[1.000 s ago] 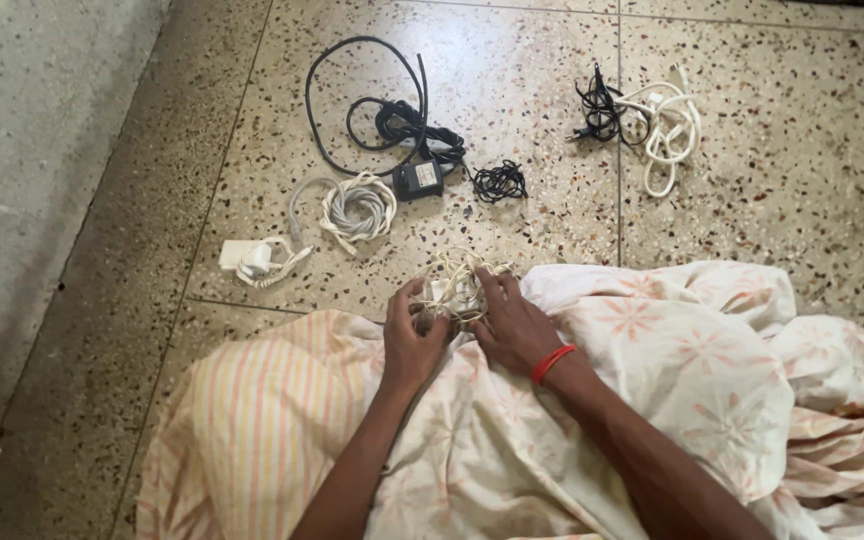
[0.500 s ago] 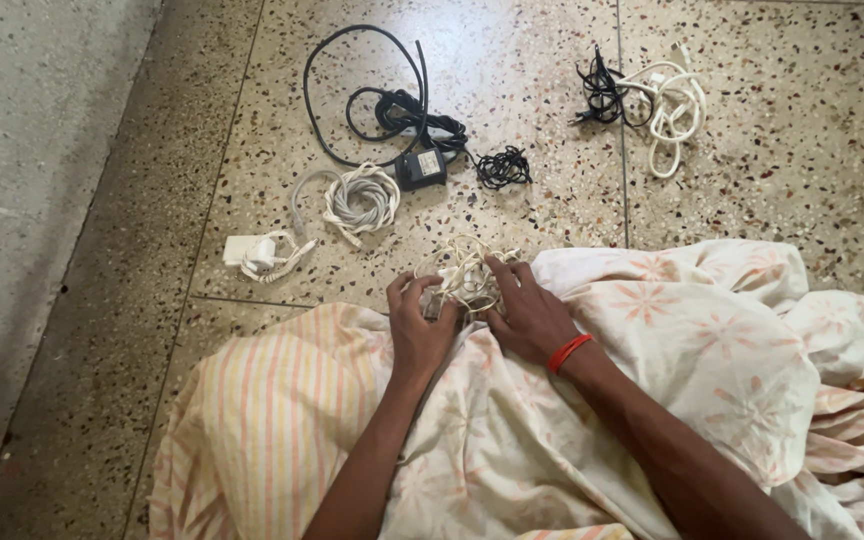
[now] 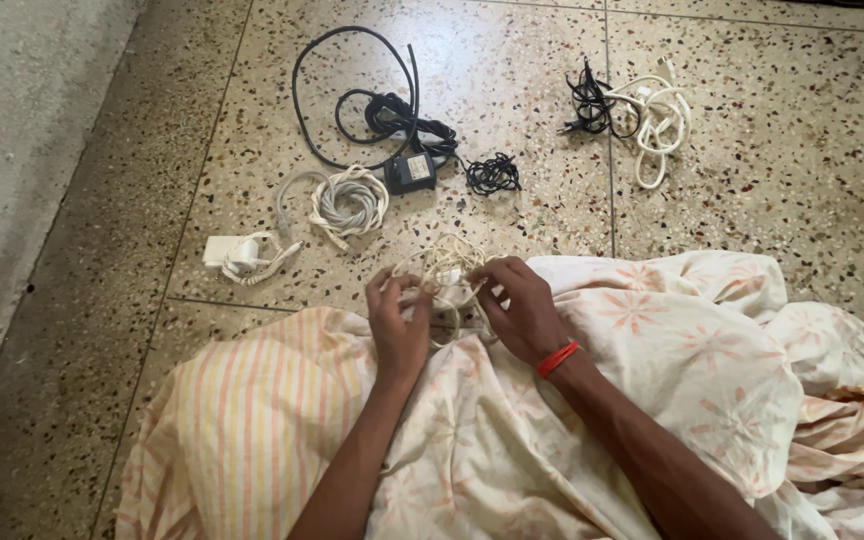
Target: The person sits on the floor and untangles a white power cable by hand. They repeatedly pull, twist, and separate the loops of the cord to straighten it. Other cables and a power adapter are visible on the floor nearby.
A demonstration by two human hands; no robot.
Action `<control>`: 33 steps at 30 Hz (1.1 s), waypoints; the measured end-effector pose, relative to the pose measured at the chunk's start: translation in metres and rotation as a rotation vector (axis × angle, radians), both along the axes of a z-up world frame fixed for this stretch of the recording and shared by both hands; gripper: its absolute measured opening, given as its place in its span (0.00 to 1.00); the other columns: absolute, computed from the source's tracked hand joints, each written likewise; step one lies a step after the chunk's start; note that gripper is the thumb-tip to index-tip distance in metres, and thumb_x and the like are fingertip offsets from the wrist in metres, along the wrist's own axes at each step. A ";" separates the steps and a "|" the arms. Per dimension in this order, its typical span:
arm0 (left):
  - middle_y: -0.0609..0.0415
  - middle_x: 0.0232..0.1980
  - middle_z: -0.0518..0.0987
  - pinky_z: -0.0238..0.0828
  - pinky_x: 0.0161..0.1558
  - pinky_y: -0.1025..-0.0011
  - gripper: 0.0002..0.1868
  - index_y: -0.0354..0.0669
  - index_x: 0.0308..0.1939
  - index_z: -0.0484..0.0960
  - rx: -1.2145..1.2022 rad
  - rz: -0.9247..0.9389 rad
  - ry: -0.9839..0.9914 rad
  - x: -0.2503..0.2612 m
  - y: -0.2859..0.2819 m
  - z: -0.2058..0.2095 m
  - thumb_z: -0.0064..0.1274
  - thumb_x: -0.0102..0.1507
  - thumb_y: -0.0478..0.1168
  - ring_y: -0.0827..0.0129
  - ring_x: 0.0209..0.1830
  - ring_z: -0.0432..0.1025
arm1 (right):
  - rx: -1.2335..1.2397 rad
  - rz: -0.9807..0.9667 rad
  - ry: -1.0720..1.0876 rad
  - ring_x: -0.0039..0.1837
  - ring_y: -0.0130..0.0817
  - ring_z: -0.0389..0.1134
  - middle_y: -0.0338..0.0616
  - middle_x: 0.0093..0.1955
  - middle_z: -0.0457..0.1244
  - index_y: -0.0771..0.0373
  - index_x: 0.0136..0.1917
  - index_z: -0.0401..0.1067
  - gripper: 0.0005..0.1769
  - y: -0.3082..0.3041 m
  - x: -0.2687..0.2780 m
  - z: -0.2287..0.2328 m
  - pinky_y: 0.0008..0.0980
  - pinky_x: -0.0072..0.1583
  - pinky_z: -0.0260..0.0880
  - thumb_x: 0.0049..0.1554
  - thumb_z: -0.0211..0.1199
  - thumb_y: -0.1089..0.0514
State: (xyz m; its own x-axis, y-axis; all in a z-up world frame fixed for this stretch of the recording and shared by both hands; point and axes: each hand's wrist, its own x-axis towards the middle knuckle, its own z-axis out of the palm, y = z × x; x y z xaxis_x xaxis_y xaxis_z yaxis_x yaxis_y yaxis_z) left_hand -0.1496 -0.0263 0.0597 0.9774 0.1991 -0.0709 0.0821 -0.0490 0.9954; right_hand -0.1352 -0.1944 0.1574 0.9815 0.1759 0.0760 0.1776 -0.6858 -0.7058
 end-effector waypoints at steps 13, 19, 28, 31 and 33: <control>0.51 0.42 0.82 0.76 0.44 0.69 0.21 0.38 0.45 0.76 -0.850 0.185 0.202 0.013 0.012 -0.047 0.46 0.72 0.55 0.64 0.39 0.77 | 0.610 -0.217 0.427 0.60 0.34 0.70 0.48 0.65 0.64 0.61 0.69 0.66 0.27 -0.035 0.019 -0.049 0.33 0.56 0.75 0.54 0.55 0.65; 0.50 0.49 0.83 0.77 0.58 0.64 0.20 0.36 0.50 0.78 -0.981 -0.126 0.158 0.012 0.007 -0.018 0.46 0.70 0.51 0.63 0.50 0.79 | 0.173 -0.150 0.360 0.66 0.39 0.68 0.47 0.70 0.62 0.59 0.73 0.65 0.33 -0.006 0.016 -0.010 0.36 0.62 0.73 0.59 0.64 0.47; 0.47 0.43 0.82 0.79 0.52 0.61 0.14 0.35 0.53 0.75 -1.050 -0.169 0.219 0.013 0.007 -0.027 0.47 0.73 0.44 0.60 0.44 0.79 | 0.186 -0.051 0.237 0.56 0.30 0.71 0.44 0.60 0.66 0.64 0.54 0.76 0.22 -0.014 0.016 -0.028 0.32 0.53 0.76 0.58 0.68 0.44; 0.48 0.44 0.81 0.81 0.50 0.62 0.10 0.36 0.53 0.74 -0.979 -0.020 0.209 0.012 0.007 -0.031 0.48 0.72 0.39 0.62 0.43 0.79 | 0.538 -0.100 0.397 0.51 0.26 0.67 0.41 0.53 0.65 0.65 0.50 0.73 0.18 -0.024 0.016 -0.043 0.30 0.53 0.72 0.65 0.63 0.46; 0.50 0.44 0.81 0.79 0.46 0.64 0.11 0.44 0.55 0.74 -0.944 0.116 0.218 0.015 0.006 -0.027 0.49 0.68 0.35 0.64 0.40 0.78 | 0.793 -0.173 0.585 0.48 0.23 0.67 0.37 0.46 0.65 0.61 0.53 0.72 0.16 -0.027 0.019 -0.049 0.27 0.51 0.73 0.67 0.57 0.45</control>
State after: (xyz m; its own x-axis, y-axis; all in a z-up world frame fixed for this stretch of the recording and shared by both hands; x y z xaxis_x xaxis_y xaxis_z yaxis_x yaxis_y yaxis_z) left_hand -0.1350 -0.0204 0.0328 0.9020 0.0616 -0.4273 0.2232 0.7807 0.5837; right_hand -0.1163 -0.2217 0.1083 0.9095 0.1345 -0.3934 -0.4014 0.0380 -0.9151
